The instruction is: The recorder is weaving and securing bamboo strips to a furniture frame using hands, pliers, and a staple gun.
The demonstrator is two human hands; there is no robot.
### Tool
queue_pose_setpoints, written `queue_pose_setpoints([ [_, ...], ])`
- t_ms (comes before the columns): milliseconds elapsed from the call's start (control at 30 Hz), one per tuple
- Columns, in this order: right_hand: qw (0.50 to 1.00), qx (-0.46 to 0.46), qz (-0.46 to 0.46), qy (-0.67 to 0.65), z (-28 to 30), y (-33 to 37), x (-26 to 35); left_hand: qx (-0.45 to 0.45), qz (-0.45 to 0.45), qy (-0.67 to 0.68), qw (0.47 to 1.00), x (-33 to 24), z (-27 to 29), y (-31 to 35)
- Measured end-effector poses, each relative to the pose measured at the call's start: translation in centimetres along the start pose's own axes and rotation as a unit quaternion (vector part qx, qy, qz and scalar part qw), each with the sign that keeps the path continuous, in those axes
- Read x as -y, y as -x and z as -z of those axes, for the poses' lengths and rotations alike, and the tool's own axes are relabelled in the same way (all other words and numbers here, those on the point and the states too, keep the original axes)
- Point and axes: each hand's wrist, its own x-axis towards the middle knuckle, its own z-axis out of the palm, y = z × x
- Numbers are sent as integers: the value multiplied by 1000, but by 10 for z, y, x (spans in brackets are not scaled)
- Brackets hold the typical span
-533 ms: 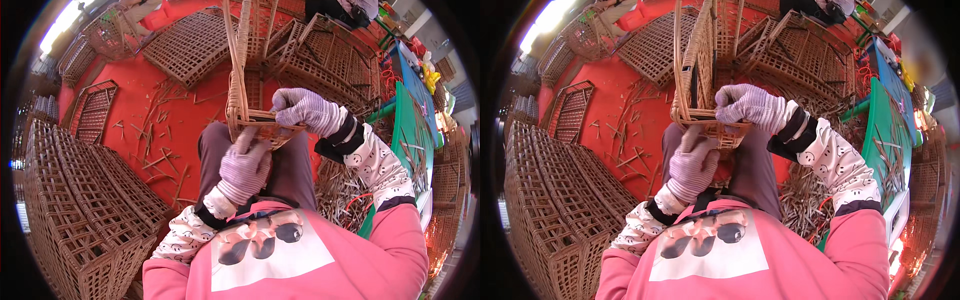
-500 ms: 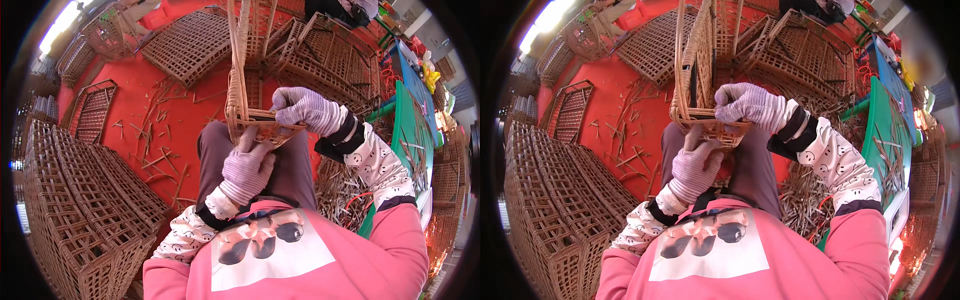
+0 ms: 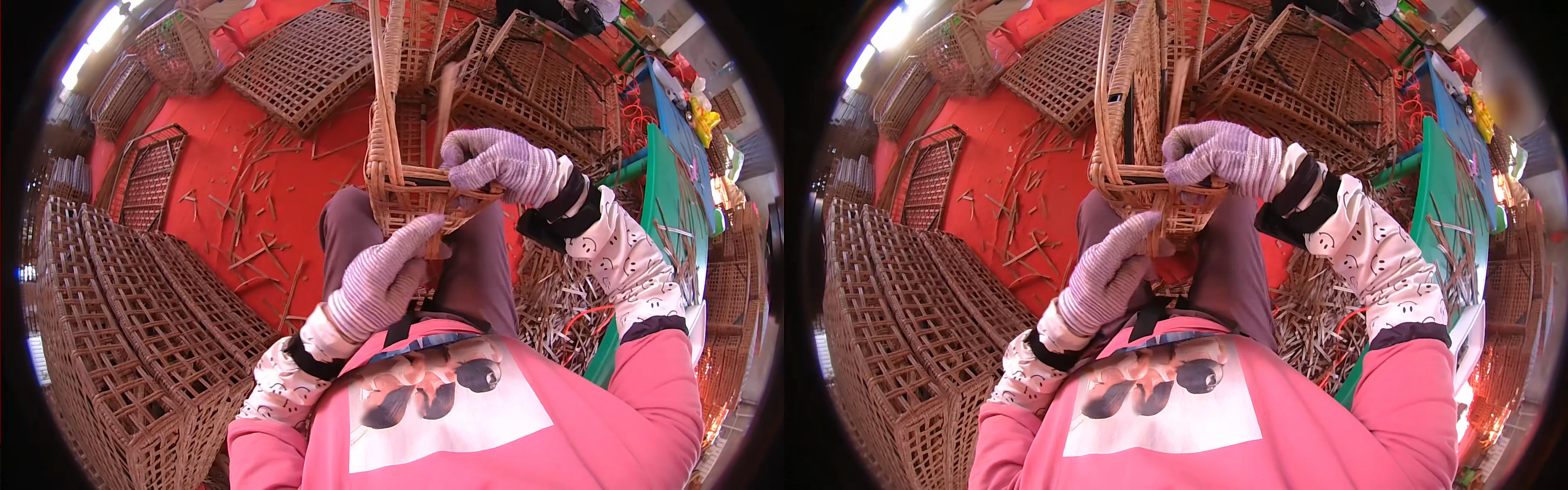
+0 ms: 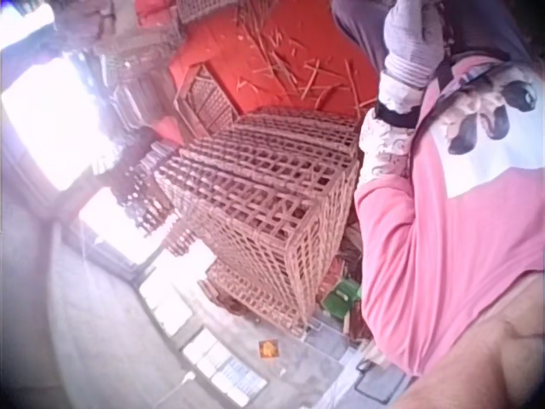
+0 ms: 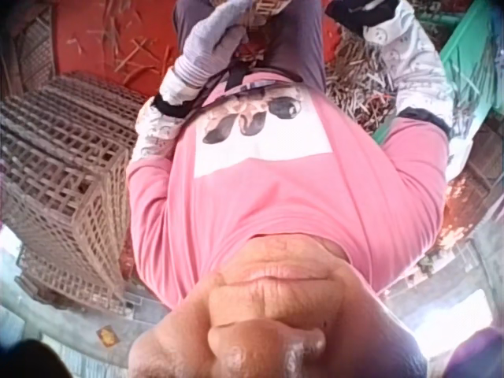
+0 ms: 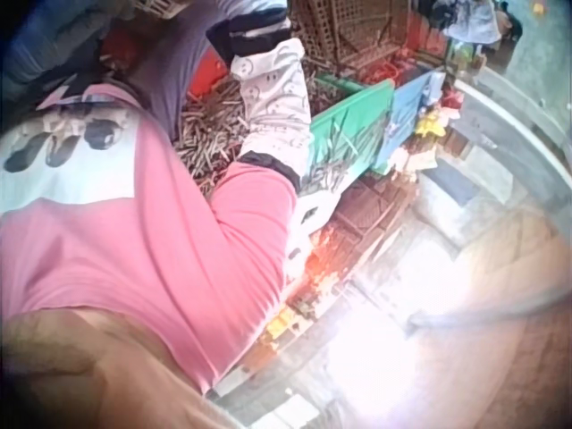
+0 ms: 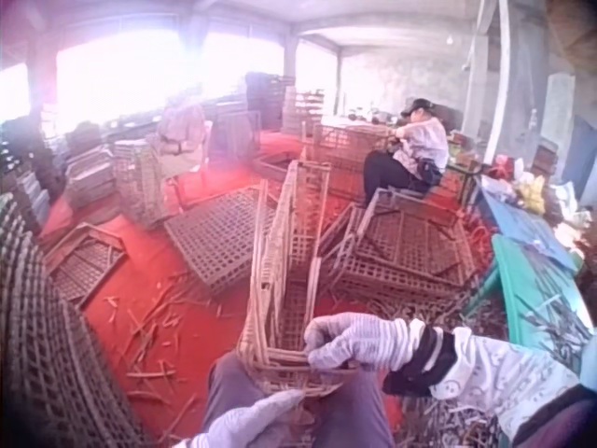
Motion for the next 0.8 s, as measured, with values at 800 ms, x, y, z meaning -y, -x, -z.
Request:
queue_pose_setpoints([
  [800, 996, -37, 52, 60, -2, 5, -15, -215, -145, 156, 953, -133, 33, -33],
])
